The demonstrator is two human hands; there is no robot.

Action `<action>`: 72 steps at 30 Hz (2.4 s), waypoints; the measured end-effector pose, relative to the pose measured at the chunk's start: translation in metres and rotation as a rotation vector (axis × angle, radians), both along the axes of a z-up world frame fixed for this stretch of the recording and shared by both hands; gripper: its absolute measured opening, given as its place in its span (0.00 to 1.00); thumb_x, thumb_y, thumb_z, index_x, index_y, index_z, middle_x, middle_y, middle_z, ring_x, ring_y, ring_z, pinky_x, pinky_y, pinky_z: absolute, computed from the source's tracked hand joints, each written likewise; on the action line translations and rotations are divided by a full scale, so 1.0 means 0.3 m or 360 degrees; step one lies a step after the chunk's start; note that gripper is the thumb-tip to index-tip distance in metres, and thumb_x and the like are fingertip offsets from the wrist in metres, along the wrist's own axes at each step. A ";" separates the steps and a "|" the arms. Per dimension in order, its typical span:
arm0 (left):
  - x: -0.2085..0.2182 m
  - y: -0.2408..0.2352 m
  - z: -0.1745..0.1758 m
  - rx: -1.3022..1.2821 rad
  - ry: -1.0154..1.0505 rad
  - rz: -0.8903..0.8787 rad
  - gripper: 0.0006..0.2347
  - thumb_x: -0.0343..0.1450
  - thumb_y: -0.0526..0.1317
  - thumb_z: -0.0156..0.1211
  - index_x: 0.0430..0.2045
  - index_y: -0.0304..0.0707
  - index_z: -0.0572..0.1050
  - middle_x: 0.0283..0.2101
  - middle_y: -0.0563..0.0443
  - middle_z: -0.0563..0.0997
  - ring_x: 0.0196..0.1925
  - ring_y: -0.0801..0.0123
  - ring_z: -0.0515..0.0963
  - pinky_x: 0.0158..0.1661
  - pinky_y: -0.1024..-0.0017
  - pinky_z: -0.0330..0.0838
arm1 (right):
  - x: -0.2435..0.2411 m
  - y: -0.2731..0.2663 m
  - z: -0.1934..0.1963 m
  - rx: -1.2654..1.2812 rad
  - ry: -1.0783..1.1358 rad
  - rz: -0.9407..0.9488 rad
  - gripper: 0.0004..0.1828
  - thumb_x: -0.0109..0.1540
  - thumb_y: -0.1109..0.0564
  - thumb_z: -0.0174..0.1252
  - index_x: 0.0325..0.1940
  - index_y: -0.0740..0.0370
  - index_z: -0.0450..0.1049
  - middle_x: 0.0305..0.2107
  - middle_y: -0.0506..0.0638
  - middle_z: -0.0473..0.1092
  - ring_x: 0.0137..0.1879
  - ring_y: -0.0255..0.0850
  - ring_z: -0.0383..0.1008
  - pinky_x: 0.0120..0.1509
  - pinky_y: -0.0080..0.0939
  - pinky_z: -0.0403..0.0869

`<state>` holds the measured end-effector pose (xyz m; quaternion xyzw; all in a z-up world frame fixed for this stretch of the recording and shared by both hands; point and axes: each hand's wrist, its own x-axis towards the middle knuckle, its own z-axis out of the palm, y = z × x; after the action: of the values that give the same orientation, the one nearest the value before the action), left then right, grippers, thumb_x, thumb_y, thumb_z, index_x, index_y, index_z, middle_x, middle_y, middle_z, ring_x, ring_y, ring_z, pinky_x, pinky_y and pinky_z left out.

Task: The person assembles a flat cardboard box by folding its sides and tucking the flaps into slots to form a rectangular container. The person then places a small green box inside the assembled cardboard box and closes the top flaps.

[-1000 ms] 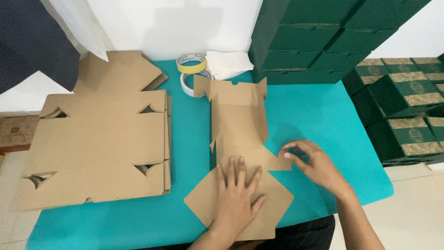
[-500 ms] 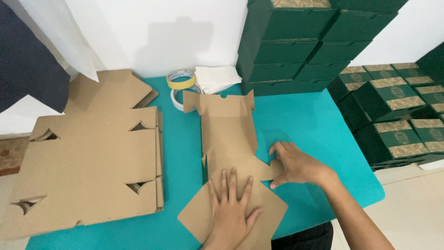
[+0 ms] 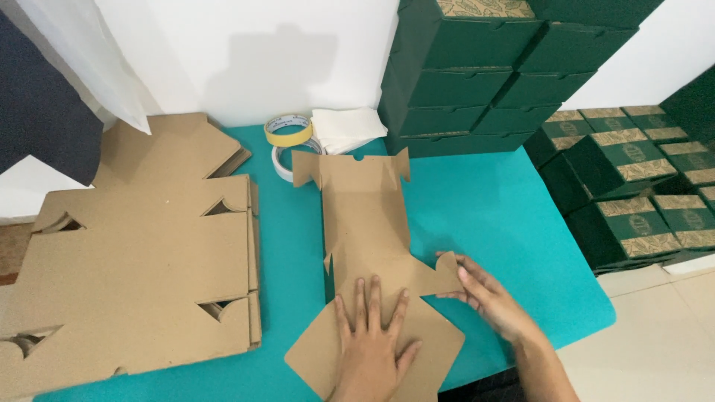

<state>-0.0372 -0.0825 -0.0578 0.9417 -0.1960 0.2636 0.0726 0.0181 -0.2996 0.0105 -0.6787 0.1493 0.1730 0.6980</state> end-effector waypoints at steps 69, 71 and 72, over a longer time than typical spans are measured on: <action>0.264 0.433 0.065 0.0335 0.0329 -0.0720 0.46 0.69 0.74 0.34 0.69 0.27 0.46 0.71 0.33 0.49 0.74 0.43 0.45 0.69 0.50 0.38 | 0.042 0.116 0.008 -0.1924 -0.1934 0.1418 0.27 0.68 0.43 0.45 0.66 0.60 0.62 0.65 0.57 0.59 0.74 0.56 0.51 0.75 0.61 0.51; 0.242 0.467 0.156 0.0369 0.0650 -0.0845 0.54 0.60 0.78 0.43 0.69 0.29 0.39 0.72 0.32 0.39 0.74 0.42 0.35 0.67 0.49 0.30 | 0.031 0.094 0.084 -0.1708 -0.1556 0.1636 0.40 0.61 0.33 0.49 0.72 0.55 0.53 0.70 0.56 0.46 0.76 0.54 0.39 0.76 0.60 0.40; 0.236 0.484 0.203 0.0404 0.0953 -0.0962 0.64 0.51 0.81 0.52 0.70 0.31 0.32 0.73 0.30 0.29 0.74 0.41 0.25 0.65 0.48 0.22 | 0.029 0.083 0.123 -0.1491 -0.1191 0.1817 0.56 0.55 0.23 0.53 0.77 0.51 0.43 0.75 0.54 0.34 0.79 0.50 0.27 0.76 0.59 0.29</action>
<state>0.0335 0.0629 0.0032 0.8785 -0.4636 -0.0799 0.0838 0.0269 -0.2747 0.0475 -0.8834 -0.4039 0.1833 0.1514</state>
